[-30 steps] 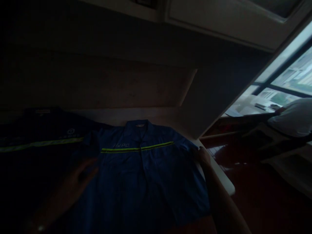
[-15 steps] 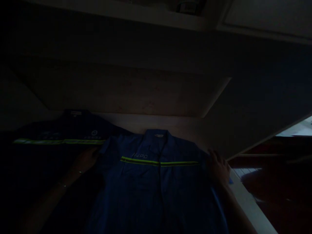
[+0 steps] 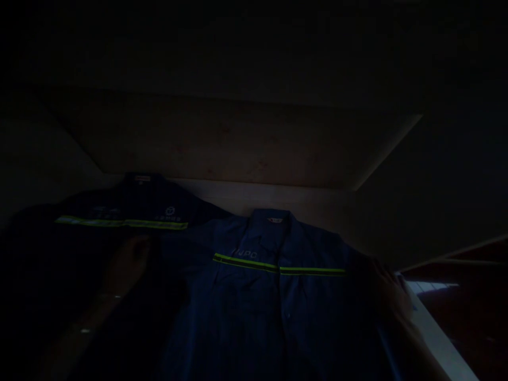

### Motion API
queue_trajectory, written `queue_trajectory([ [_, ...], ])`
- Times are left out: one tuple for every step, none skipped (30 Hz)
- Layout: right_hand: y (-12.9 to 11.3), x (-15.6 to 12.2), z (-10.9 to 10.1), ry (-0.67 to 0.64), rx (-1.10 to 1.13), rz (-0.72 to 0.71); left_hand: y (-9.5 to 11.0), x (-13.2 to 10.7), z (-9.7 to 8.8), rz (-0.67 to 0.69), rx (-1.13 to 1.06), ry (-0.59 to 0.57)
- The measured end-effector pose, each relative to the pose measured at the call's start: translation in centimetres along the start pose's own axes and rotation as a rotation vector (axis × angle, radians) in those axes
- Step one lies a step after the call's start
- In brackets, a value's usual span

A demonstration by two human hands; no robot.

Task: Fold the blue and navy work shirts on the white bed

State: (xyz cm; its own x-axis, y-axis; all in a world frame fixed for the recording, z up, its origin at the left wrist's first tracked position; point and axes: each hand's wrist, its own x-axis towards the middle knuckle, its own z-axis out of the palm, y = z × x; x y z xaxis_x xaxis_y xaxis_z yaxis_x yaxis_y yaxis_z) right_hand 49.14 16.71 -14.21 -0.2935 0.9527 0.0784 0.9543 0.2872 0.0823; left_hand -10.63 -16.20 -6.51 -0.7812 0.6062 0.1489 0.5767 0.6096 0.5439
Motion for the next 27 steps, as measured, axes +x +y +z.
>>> queue_trajectory([
  [-0.6,-0.4,-0.4,0.044,0.008,0.035,1.7,-1.1,0.5,0.111,-0.024,0.038],
  [-1.5,-0.8,-0.8,0.071,0.014,0.044,3.6,-2.4,1.2,0.237,-0.057,0.052],
  [-2.7,-1.2,-1.2,0.080,0.017,0.029,5.6,-3.6,1.9,0.347,-0.078,0.027],
  [-4.2,-1.7,-1.6,0.081,0.018,0.003,7.5,-4.6,2.8,0.449,-0.092,-0.001],
  [-6.0,-2.2,-1.9,0.073,0.016,-0.032,9.3,-5.5,3.8,0.542,-0.093,-0.034],
  [-7.9,-2.6,-2.2,0.060,0.016,-0.074,10.9,-6.0,4.9,0.613,-0.082,-0.063],
  [-9.8,-3.0,-2.4,0.042,0.021,-0.122,12.0,-6.2,5.9,0.673,-0.060,-0.086],
  [-11.6,-3.4,-2.5,0.019,0.036,-0.170,12.8,-6.2,7.0,0.722,-0.029,-0.107],
  [-13.3,-3.6,-2.7,-0.004,0.056,-0.199,13.2,-5.9,8.0,0.756,0.012,-0.127],
  [-14.7,-3.7,-2.8,-0.029,0.073,-0.213,13.3,-5.5,9.0,0.775,0.058,-0.146],
  [-15.9,-3.8,-2.9,-0.049,0.085,-0.209,13.0,-4.9,9.9,0.782,0.104,-0.166],
  [-16.7,-3.7,-2.9,-0.065,0.091,-0.197,12.6,-4.3,10.8,0.779,0.146,-0.185],
  [-17.2,-3.5,-3.0,-0.078,0.091,-0.180,12.1,-3.7,11.5,0.767,0.181,-0.199],
  [-17.6,-3.2,-3.0,-0.089,0.089,-0.166,11.7,-3.2,12.1,0.752,0.205,-0.208],
  [-17.8,-2.8,-3.1,-0.101,0.087,-0.159,11.3,-2.7,12.6,0.740,0.220,-0.212],
  [-17.9,-2.4,-3.1,-0.110,0.087,-0.154,11.1,-2.3,13.0,0.734,0.228,-0.215],
  [-18.0,-2.0,-3.2,-0.116,0.087,-0.145,10.9,-1.9,13.2,0.731,0.234,-0.216],
  [-18.0,-1.6,-3.3,-0.120,0.087,-0.138,10.9,-1.6,13.3,0.726,0.239,-0.217],
  [-18.1,-1.2,-3.5,-0.121,0.087,-0.136,11.0,-1.3,13.3,0.722,0.244,-0.221],
  [-18.1,-0.8,-3.7,-0.121,0.088,-0.135,11.1,-1.1,13.3,0.720,0.249,-0.229],
  [-18.2,-0.4,-4.0,-0.123,0.095,-0.138,11.2,-0.9,13.2,0.721,0.252,-0.239],
  [-18.3,0.1,-4.5,-0.130,0.107,-0.146,11.2,-0.8,13.2,0.724,0.253,-0.247],
  [-18.4,0.7,-5.0,-0.137,0.128,-0.155,11.2,-0.7,13.1,0.729,0.251,-0.254],
  [-18.7,1.4,-5.5,-0.142,0.154,-0.160,11.2,-0.7,13.1,0.734,0.248,-0.257],
  [-19.0,2.1,-6.0,-0.139,0.185,-0.158,11.1,-0.7,13.1,0.737,0.243,-0.256],
  [-19.5,3.0,-6.5,-0.125,0.216,-0.158,11.0,-0.8,13.2,0.739,0.240,-0.251],
  [-20.3,3.9,-6.9,-0.104,0.244,-0.170,11.0,-0.8,13.2,0.739,0.237,-0.247],
])
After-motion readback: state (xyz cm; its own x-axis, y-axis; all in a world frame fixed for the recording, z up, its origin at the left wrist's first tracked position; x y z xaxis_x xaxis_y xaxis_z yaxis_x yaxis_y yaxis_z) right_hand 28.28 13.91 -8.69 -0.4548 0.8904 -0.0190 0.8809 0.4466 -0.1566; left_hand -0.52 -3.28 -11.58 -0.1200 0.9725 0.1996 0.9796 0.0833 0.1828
